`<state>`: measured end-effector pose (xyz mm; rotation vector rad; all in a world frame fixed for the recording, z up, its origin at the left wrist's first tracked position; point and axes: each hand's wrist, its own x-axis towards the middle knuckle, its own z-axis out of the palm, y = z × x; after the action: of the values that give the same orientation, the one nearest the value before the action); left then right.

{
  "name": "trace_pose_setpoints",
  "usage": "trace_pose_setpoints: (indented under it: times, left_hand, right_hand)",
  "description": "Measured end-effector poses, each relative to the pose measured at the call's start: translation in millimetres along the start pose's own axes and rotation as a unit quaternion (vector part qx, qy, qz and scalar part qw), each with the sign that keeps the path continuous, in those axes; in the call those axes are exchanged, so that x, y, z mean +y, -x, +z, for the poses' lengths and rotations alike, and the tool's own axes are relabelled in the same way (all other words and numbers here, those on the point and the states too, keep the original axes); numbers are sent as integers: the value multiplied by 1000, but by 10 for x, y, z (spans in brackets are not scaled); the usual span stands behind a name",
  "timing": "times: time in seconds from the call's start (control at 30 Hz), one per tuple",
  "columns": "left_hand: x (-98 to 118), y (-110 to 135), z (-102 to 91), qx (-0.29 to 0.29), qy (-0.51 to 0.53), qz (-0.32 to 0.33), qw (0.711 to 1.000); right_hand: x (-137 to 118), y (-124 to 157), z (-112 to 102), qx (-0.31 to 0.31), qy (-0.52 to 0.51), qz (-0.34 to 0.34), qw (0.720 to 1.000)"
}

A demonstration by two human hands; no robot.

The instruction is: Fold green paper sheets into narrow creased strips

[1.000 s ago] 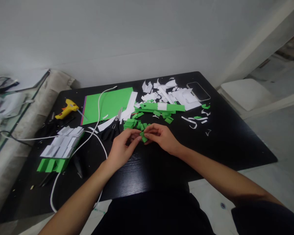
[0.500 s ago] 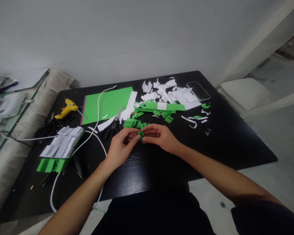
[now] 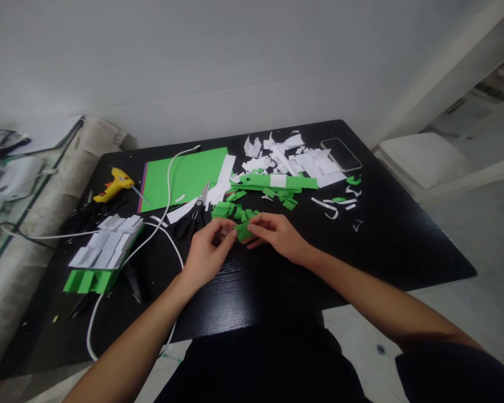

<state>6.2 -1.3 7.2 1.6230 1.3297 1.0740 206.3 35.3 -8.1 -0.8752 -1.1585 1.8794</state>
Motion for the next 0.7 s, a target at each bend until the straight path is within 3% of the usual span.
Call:
trace_pose_setpoints:
  times: [0.23, 0.53, 0.7]
  left_hand:
    - [-17, 7, 8, -1, 46, -2, 999]
    - [34, 32, 9, 34, -52, 79, 995]
    - [22, 30, 12, 38, -61, 87, 994]
  right_hand:
    - [8, 0, 6, 7, 15, -1, 1000]
    - [78, 43, 42, 56, 143, -98, 983]
    - [57, 64, 39, 66, 202, -139, 967]
